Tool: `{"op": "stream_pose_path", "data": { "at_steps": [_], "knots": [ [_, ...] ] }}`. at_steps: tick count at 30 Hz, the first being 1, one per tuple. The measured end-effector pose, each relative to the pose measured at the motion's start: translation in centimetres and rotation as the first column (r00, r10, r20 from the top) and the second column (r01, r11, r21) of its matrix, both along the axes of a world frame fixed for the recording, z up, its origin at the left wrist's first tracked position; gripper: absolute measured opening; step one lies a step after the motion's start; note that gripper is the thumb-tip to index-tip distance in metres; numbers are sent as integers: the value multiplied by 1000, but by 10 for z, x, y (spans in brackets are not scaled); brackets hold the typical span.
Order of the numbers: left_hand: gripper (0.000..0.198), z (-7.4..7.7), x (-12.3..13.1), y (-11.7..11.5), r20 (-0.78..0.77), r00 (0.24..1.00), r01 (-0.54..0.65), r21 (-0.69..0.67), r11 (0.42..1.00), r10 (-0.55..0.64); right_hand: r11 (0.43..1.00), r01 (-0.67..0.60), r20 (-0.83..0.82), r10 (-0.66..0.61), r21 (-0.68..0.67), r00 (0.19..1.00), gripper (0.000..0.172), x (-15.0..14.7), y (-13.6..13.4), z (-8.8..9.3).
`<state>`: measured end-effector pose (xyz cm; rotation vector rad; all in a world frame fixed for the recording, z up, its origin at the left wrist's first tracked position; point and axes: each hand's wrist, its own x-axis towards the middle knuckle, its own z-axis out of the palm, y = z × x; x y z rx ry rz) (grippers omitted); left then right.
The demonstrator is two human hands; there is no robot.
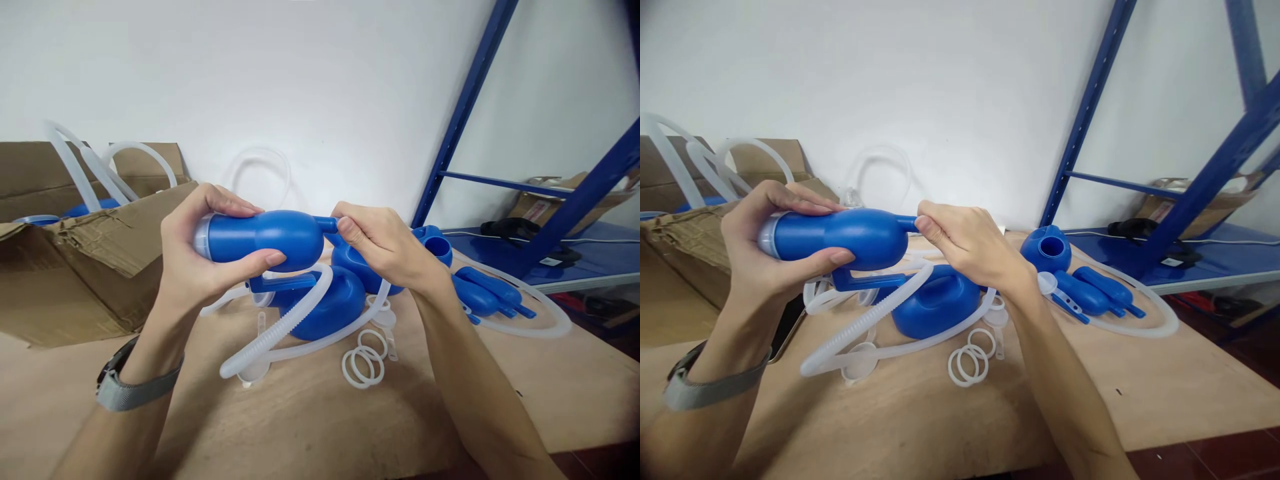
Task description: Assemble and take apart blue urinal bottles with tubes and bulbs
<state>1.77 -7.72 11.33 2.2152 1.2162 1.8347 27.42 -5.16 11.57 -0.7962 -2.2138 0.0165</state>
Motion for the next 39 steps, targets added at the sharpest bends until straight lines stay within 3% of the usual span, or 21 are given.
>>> {"op": "stream_pose_path", "data": {
  "at_steps": [10,15,20,24,30,36,39],
  "knots": [
    [47,-2,-2,-7,-171,984,89,275,957,-43,991,-90,-54,85,-102,995,50,-5,0,0],
    [53,-4,-1,-4,-163,986,62,234,970,-24,964,-185,-114,166,-192,980,51,-7,3,-2],
    [47,-6,-3,10,-146,983,134,180,975,-108,974,-68,12,72,-218,997,53,0,6,1],
    [39,-3,-15,20,-165,972,205,266,942,-165,970,-46,87,68,-237,994,44,8,9,3],
    [31,-2,-29,24,-87,988,149,292,945,-129,915,-168,-100,140,-368,985,38,6,19,-6],
    [23,-4,-27,25,-66,993,112,190,976,-101,924,-268,-211,215,-273,954,32,-4,25,-16],
    [28,-3,-30,27,-76,987,148,116,982,-139,928,-278,-243,218,-247,945,33,-7,28,-19]
  ]
}}
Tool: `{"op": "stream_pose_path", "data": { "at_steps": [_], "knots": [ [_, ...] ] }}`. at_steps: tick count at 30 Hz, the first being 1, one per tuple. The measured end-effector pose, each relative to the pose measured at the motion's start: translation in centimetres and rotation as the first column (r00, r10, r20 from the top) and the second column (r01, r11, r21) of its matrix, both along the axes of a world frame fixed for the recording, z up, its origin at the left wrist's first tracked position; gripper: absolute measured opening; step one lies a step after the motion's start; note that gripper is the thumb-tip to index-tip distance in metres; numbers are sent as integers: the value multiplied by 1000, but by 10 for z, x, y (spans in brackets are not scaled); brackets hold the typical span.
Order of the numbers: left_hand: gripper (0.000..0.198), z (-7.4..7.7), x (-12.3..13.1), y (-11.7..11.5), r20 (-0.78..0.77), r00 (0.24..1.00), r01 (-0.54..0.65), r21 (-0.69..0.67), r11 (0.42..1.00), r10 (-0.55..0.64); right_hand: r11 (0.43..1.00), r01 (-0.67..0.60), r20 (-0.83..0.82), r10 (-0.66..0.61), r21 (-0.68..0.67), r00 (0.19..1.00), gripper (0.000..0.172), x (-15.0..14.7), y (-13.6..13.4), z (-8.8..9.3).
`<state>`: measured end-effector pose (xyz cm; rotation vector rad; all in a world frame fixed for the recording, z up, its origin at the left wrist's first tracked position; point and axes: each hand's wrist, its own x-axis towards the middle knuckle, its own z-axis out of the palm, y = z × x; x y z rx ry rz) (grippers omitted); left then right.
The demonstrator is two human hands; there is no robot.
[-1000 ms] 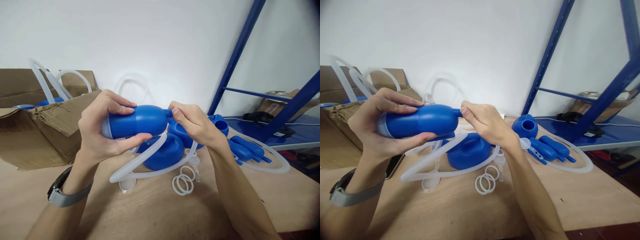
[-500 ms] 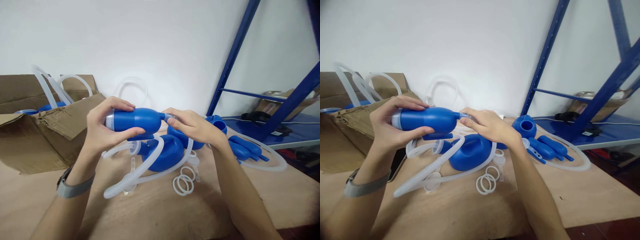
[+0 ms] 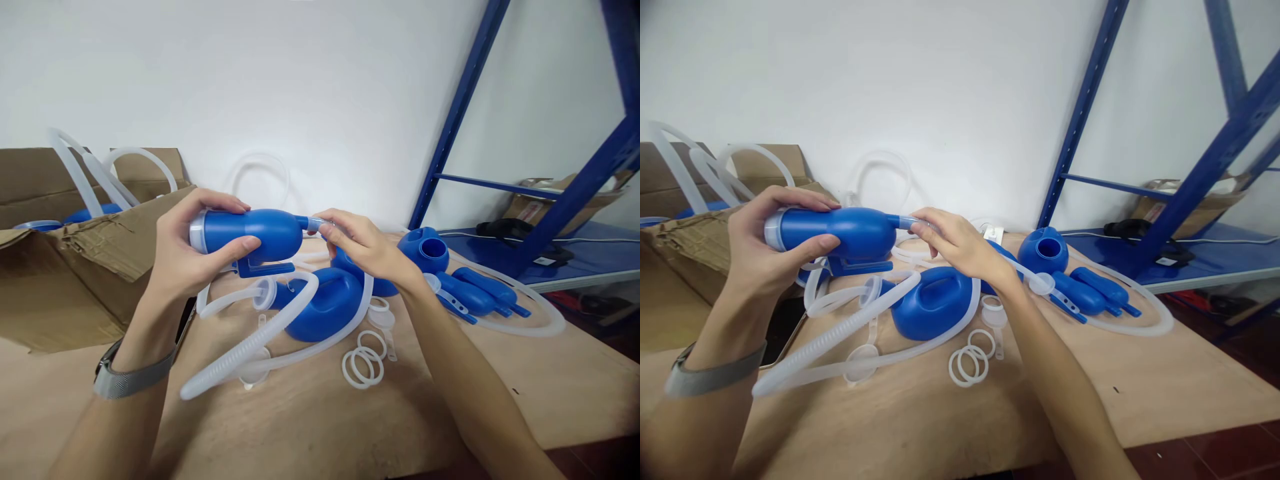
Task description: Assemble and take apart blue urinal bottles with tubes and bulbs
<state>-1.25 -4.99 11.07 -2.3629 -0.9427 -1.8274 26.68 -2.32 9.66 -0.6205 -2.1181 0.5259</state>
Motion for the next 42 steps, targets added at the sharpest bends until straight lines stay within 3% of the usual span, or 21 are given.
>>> {"op": "stream_pose_path", "data": {
  "at_steps": [2,4,6,9,11,13,21,28,32,37,39,42],
  "knots": [
    [35,0,-2,4,25,993,121,-104,987,-119,999,19,8,-20,42,1000,33,-2,1,-1],
    [43,-1,-2,9,165,955,282,-230,932,-248,992,46,10,-47,117,999,33,-4,1,-2],
    [42,-3,0,13,314,915,355,-323,877,-255,978,78,23,-84,194,996,32,-6,0,-2],
    [37,-8,5,15,241,964,198,-367,909,-112,955,121,84,-149,271,985,32,-7,0,-3],
    [41,-9,8,12,115,993,58,-299,952,-24,940,141,95,-178,311,979,33,-6,1,-4],
    [42,-8,11,7,64,998,-10,-190,982,23,925,161,67,-195,344,978,35,-5,2,-4],
    [39,-6,17,-6,2,999,-49,48,998,49,924,142,46,-169,355,985,33,-4,-11,6],
    [40,-7,13,8,-15,999,39,180,983,-37,940,180,64,-206,290,976,37,-8,-12,9],
    [38,-4,2,16,93,995,-38,159,987,24,893,257,-28,-266,370,964,38,-13,-18,11],
    [35,-7,-7,18,225,964,-158,65,985,140,859,248,-182,-184,448,966,33,-15,-24,1],
    [33,-7,-8,19,265,946,-206,44,978,187,894,228,-180,-169,386,969,43,-18,-20,-5],
    [29,-7,-8,17,305,936,-193,34,981,174,986,155,-217,-139,61,966,55,-27,-9,-11]
  ]
}}
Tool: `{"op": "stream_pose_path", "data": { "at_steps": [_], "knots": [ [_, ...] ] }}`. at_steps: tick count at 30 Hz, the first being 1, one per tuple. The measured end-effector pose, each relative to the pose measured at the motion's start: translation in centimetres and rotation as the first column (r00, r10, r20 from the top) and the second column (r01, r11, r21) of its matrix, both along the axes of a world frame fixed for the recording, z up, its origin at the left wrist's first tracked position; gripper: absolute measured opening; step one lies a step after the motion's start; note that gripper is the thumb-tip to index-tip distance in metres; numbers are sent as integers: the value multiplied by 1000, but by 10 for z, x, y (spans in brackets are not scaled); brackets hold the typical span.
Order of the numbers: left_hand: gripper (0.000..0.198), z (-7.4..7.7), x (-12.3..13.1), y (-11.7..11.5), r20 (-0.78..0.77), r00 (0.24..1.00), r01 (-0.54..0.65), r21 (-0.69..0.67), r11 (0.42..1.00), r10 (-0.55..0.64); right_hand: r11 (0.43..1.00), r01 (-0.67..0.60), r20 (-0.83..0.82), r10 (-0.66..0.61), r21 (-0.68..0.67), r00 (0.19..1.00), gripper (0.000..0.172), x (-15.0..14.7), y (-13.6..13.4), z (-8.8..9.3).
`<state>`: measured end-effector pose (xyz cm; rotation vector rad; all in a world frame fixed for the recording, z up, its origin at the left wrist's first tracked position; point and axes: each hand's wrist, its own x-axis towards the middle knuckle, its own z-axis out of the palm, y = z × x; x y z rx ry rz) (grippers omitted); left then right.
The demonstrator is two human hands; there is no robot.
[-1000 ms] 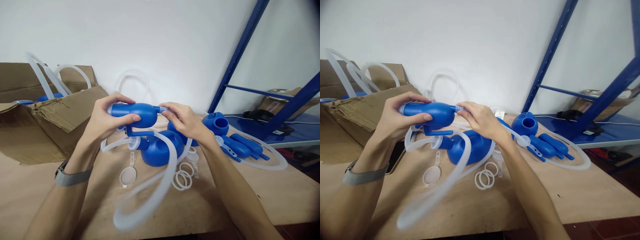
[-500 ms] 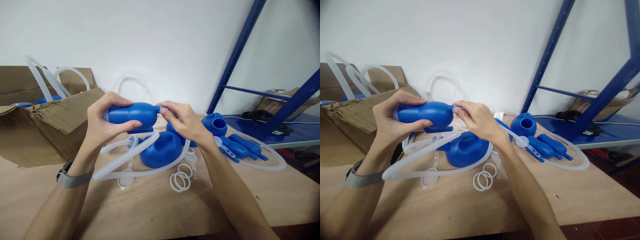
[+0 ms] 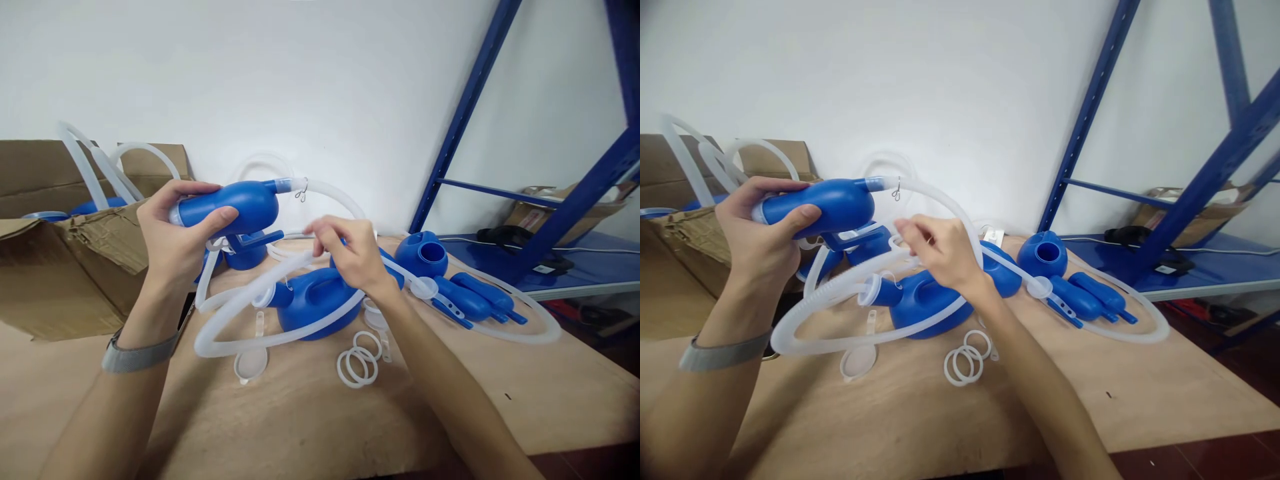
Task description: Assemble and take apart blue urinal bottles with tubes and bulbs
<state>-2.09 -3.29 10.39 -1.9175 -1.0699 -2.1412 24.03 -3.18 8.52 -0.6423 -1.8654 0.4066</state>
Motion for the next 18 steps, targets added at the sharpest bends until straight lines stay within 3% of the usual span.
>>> {"op": "stream_pose_path", "data": {
  "at_steps": [2,4,11,18],
  "knots": [
    [28,1,1,-2,-8,999,43,-24,999,-43,970,-107,-108,85,-218,991,62,-5,10,-1],
    [29,1,2,-3,1,997,78,-21,997,-77,933,-200,-188,148,-299,971,65,-8,18,-2],
    [31,0,11,-3,-17,986,163,14,987,-163,918,-320,-353,225,-236,908,61,-15,21,-7],
    [32,0,11,-5,-67,992,109,-5,994,-109,897,-348,-353,243,-273,903,58,-16,20,-8]
  ]
}}
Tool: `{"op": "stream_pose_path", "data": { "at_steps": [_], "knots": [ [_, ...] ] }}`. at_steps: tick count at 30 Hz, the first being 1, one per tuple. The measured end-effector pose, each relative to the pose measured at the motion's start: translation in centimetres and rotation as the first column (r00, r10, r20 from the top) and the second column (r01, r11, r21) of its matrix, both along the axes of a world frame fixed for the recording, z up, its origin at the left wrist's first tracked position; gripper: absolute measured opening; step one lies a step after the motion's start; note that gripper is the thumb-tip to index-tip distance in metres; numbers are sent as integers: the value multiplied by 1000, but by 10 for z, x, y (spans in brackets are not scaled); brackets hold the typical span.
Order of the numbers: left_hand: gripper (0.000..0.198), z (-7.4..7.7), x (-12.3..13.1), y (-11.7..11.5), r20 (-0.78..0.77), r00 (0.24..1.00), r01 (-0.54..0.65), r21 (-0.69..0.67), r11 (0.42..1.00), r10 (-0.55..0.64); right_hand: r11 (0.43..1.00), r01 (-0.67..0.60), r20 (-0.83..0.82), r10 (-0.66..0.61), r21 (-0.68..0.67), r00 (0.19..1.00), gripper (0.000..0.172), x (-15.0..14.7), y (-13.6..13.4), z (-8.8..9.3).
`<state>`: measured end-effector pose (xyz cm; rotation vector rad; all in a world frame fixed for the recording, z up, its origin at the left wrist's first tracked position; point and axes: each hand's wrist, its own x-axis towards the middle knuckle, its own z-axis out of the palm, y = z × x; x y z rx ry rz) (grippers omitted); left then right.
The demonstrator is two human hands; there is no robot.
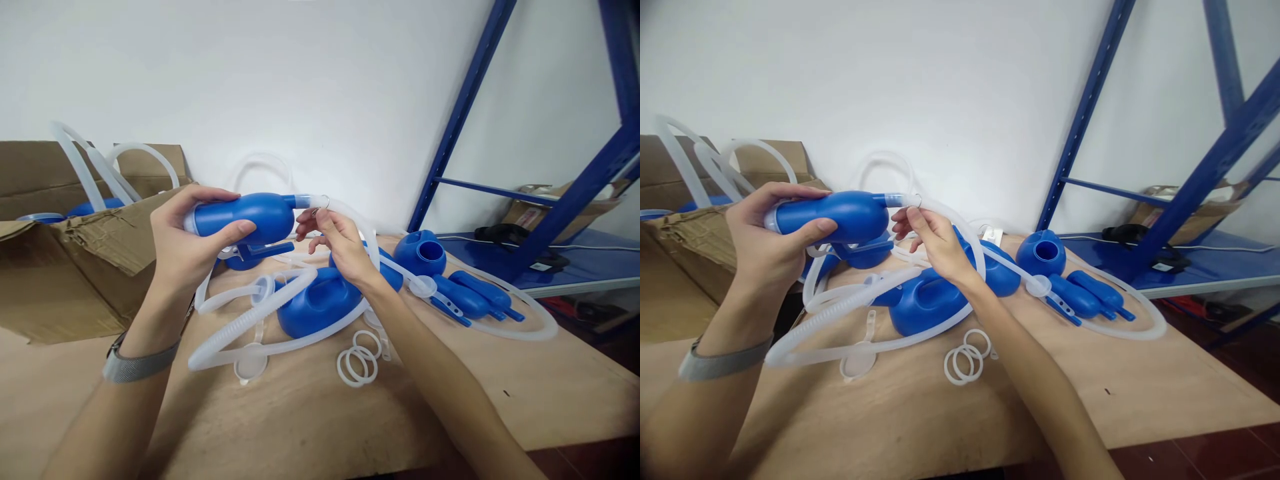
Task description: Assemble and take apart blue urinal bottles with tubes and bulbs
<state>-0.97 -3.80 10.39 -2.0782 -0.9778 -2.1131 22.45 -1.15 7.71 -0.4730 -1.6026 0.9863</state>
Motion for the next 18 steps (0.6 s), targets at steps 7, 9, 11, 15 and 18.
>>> {"op": "stream_pose_path", "data": {
  "at_steps": [7,9,11,15,18],
  "knots": [
    [35,1,2,-3,-22,999,-44,-29,999,43,992,-93,-40,90,-85,995,51,2,3,-1],
    [34,1,3,-3,-26,999,-44,-38,998,43,985,-128,-51,123,-119,991,50,1,2,0],
    [34,1,4,-3,-37,998,-43,-38,998,41,972,-166,-67,157,-166,985,51,1,0,1],
    [34,1,5,-4,-72,997,-36,-3,999,36,941,-223,-83,208,-255,975,54,2,-5,5],
    [37,2,6,-7,-128,991,-24,42,999,29,932,-235,-63,226,-277,972,54,4,-8,9]
  ]
}}
